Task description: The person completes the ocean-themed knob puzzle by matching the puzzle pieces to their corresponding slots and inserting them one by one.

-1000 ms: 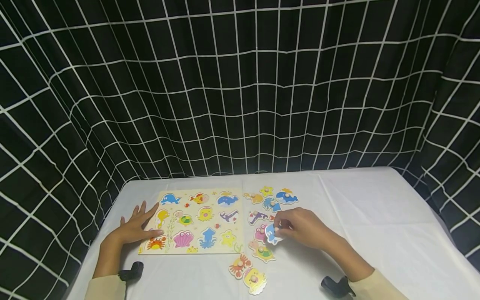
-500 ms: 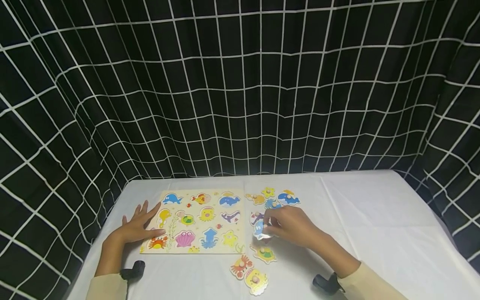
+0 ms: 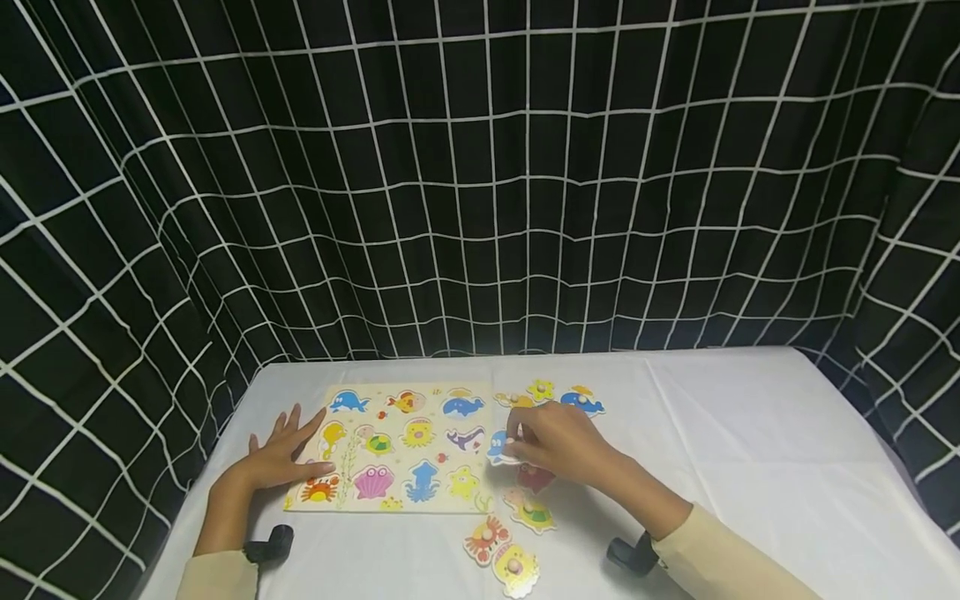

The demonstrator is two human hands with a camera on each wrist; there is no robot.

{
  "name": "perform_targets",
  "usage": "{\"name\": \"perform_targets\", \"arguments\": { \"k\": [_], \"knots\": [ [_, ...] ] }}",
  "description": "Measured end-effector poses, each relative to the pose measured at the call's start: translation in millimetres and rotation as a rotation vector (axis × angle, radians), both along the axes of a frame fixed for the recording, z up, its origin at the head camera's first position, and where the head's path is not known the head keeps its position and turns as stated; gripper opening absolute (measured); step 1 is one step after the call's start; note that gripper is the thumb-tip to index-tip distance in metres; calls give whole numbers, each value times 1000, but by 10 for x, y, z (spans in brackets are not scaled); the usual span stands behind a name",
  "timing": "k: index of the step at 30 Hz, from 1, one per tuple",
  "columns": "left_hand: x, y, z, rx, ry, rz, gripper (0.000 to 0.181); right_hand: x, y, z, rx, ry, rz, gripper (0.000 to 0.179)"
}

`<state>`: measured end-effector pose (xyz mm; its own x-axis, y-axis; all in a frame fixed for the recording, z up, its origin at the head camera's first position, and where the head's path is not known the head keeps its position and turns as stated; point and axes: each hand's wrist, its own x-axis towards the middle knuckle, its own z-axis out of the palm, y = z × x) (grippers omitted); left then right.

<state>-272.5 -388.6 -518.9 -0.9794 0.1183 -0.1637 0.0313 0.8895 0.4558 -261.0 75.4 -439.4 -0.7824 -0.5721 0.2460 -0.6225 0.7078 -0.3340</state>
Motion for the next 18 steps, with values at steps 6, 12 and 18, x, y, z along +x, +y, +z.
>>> {"name": "perform_targets", "arguments": {
  "k": [6, 12, 18],
  "knots": [
    [-47, -56, -115, -27, 20, 6, 115, -62, -137, 14, -13, 46, 24, 16],
    [4, -16, -22, 8, 8, 3, 116, -114, -278, 19, -28, 41, 27, 16],
    [28, 17, 46, 14, -2, -3, 115, -175, -402, -9, -24, 42, 24, 15]
  ]
}}
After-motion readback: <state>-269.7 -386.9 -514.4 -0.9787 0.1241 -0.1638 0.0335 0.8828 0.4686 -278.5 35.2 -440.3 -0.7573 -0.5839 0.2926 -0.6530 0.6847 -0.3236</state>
